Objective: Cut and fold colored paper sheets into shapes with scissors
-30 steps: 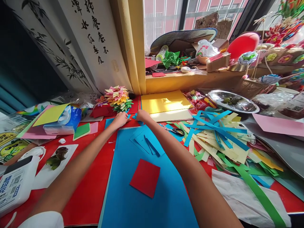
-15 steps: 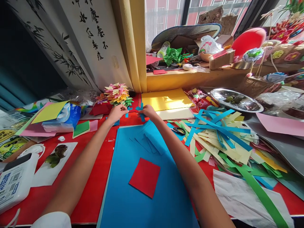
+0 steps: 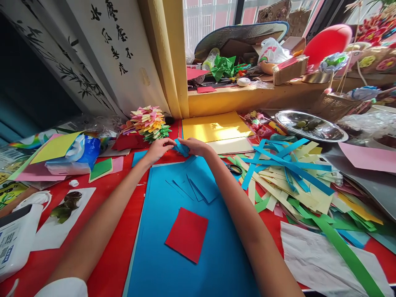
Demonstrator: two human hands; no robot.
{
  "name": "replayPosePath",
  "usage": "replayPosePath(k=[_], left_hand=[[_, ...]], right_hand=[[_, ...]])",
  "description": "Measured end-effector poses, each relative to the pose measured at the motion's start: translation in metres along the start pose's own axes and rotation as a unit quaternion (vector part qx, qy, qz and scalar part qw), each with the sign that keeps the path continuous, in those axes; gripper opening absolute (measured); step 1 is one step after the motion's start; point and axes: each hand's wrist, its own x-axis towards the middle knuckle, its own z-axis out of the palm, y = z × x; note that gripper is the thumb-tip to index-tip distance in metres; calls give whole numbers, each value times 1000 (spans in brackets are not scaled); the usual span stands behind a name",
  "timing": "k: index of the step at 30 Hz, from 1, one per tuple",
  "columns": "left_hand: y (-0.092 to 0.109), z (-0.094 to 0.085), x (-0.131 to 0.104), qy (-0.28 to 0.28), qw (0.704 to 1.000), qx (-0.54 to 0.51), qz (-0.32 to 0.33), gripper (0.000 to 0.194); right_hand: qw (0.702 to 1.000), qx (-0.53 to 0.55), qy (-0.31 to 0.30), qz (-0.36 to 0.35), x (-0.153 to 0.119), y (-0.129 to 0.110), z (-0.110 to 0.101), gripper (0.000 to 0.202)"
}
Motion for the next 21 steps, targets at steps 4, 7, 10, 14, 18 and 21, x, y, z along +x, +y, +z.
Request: replayPosePath(k=[4, 7, 10, 14, 18, 21], left_hand=[[6, 4, 0, 13, 999, 45, 23, 25], [5, 4, 1, -3, 996, 75, 37, 29], [-2, 2, -1, -13, 995, 100, 27, 32], [-10, -2, -4, -15, 994, 112, -6, 31], [-13, -3, -6, 7, 993, 110, -28, 20], [-12, -3, -7, 32, 993, 109, -37, 18]], right_hand=[[999, 2, -40, 0, -1, 1, -2, 22], [999, -12, -31, -14, 1, 3, -1, 26], [998, -36, -18, -37, 3, 4, 1, 28], [994, -91, 7, -66, 7, 3, 3, 28], [983, -162, 8, -90, 12, 4, 2, 28], [970, -225, 23, -94, 13, 4, -3, 35]])
